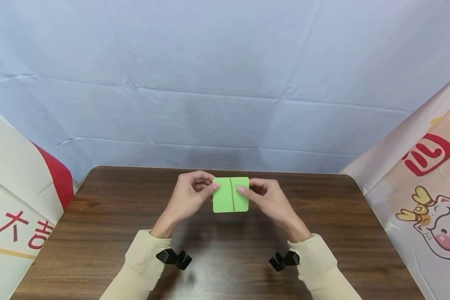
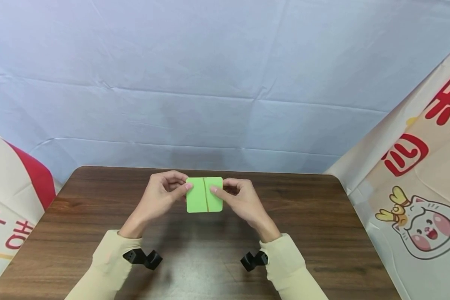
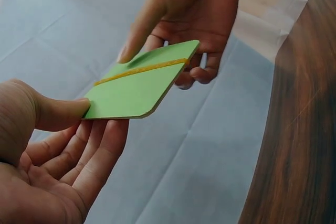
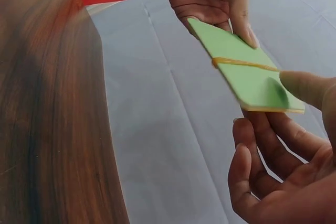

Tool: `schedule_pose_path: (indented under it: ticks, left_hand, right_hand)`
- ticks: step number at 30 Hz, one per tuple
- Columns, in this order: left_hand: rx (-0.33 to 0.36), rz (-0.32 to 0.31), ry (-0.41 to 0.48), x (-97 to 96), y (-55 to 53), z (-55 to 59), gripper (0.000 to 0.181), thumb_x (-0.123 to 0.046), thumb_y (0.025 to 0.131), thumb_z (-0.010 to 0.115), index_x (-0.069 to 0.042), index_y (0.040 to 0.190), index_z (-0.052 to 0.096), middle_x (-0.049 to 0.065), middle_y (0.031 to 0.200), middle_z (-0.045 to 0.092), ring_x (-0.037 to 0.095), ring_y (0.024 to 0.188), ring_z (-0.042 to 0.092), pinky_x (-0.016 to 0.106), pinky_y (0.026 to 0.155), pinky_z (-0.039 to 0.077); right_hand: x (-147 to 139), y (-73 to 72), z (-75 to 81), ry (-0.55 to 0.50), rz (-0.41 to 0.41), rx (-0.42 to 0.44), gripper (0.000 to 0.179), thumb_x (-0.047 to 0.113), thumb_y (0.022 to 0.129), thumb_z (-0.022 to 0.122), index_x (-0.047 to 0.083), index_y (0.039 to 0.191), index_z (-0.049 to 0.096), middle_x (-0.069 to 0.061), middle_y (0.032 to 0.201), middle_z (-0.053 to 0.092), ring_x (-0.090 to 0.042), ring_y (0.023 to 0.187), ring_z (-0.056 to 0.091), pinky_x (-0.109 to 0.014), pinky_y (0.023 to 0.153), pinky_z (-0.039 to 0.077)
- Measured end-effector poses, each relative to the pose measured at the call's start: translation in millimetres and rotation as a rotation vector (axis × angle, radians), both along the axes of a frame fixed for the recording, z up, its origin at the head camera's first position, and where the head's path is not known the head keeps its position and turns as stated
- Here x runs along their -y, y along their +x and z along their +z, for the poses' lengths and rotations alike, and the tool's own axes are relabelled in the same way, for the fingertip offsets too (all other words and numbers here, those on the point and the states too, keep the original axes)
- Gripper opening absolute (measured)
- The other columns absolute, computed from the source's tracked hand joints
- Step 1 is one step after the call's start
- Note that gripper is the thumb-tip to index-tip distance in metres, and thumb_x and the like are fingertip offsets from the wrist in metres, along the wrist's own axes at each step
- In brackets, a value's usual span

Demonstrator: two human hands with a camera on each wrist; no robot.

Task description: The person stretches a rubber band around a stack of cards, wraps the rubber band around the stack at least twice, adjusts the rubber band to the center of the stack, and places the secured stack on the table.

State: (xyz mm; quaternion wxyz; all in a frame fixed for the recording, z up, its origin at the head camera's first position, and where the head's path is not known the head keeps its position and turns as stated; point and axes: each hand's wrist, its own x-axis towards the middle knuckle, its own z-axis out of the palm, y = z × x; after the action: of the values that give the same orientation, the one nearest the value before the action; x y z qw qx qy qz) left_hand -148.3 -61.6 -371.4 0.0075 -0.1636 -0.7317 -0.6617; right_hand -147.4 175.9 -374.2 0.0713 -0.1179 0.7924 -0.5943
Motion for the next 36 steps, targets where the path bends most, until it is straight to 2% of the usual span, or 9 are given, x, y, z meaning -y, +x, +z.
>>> schedule_pose_path:
  ticks: [6, 9, 13, 17, 23, 31, 36]
  left_hand:
    - [0.012, 0.022, 0.031, 3.0, -1.3, 1.2, 0.014, 0.001, 0.092, 0.072, 0.009, 0.103, 0.068, 0.017, 0.089, 0.069, 0.02, 0.072, 0.071, 0.036, 0.063, 0.061]
    - [0.023, 0.031, 0.046, 3.4, -2.1, 2.7, 0.015, 0.002, 0.092, 0.071, 0.01, 0.104, 0.068, 0.018, 0.089, 0.068, 0.019, 0.073, 0.071, 0.041, 0.065, 0.061]
    - [0.039, 0.042, 0.069, 3.1, -3.0, 3.8, 0.015, 0.003, 0.092, 0.071, 0.01, 0.104, 0.067, 0.018, 0.09, 0.067, 0.018, 0.075, 0.071, 0.047, 0.068, 0.061]
    - [0.047, 0.043, 0.081, 1.9, -3.4, 4.4, 0.015, 0.001, 0.092, 0.071, 0.01, 0.104, 0.067, 0.018, 0.089, 0.068, 0.017, 0.075, 0.071, 0.044, 0.068, 0.061]
    - [0.068, 0.037, 0.09, -0.2, -2.8, 5.0, 0.017, 0.0, 0.093, 0.071, 0.01, 0.105, 0.067, 0.017, 0.09, 0.068, 0.018, 0.074, 0.07, 0.036, 0.067, 0.061]
    - [0.077, -0.033, 0.018, -1.6, 0.6, -1.0, 0.018, -0.002, 0.091, 0.073, 0.009, 0.104, 0.068, 0.016, 0.091, 0.072, 0.018, 0.074, 0.07, 0.029, 0.065, 0.058]
    - [0.093, -0.086, 0.06, -3.4, 2.5, -5.5, 0.015, 0.003, 0.092, 0.071, 0.012, 0.102, 0.067, 0.018, 0.089, 0.071, 0.025, 0.073, 0.072, 0.036, 0.066, 0.061]
  right_hand:
    - [-4, 4.8, -8.4, -0.018, 0.054, 0.057, 0.026, 0.024, 0.093, 0.076, 0.004, 0.111, 0.076, -0.009, 0.099, 0.074, -0.025, 0.084, 0.063, -0.029, 0.071, 0.05]
    - [-5, 7.0, -13.1, -0.023, 0.093, 0.074, 0.026, 0.022, 0.093, 0.077, 0.004, 0.111, 0.076, -0.009, 0.102, 0.074, -0.028, 0.087, 0.064, -0.03, 0.074, 0.052]
    - [-3, 8.3, -17.7, -0.045, 0.107, 0.085, 0.024, 0.02, 0.091, 0.079, 0.002, 0.108, 0.077, -0.009, 0.1, 0.075, -0.025, 0.086, 0.064, -0.029, 0.074, 0.052]
    - [-1, 8.9, -20.3, -0.092, 0.1, 0.085, 0.023, 0.016, 0.091, 0.078, -0.002, 0.104, 0.076, -0.01, 0.095, 0.075, -0.021, 0.085, 0.066, -0.029, 0.075, 0.053]
    - [0, 10.6, -21.7, -0.093, 0.074, 0.057, 0.022, 0.015, 0.091, 0.078, -0.003, 0.104, 0.076, -0.012, 0.092, 0.076, -0.018, 0.083, 0.065, -0.031, 0.075, 0.052]
    - [1, 9.7, -21.1, -0.141, 0.055, 0.042, 0.024, 0.013, 0.092, 0.076, -0.006, 0.106, 0.075, -0.015, 0.093, 0.076, -0.023, 0.094, 0.07, -0.035, 0.086, 0.054]
    - [1, 9.0, -19.0, -0.154, 0.053, 0.046, 0.026, 0.011, 0.093, 0.075, -0.008, 0.11, 0.073, -0.016, 0.095, 0.076, -0.024, 0.092, 0.072, -0.034, 0.088, 0.054]
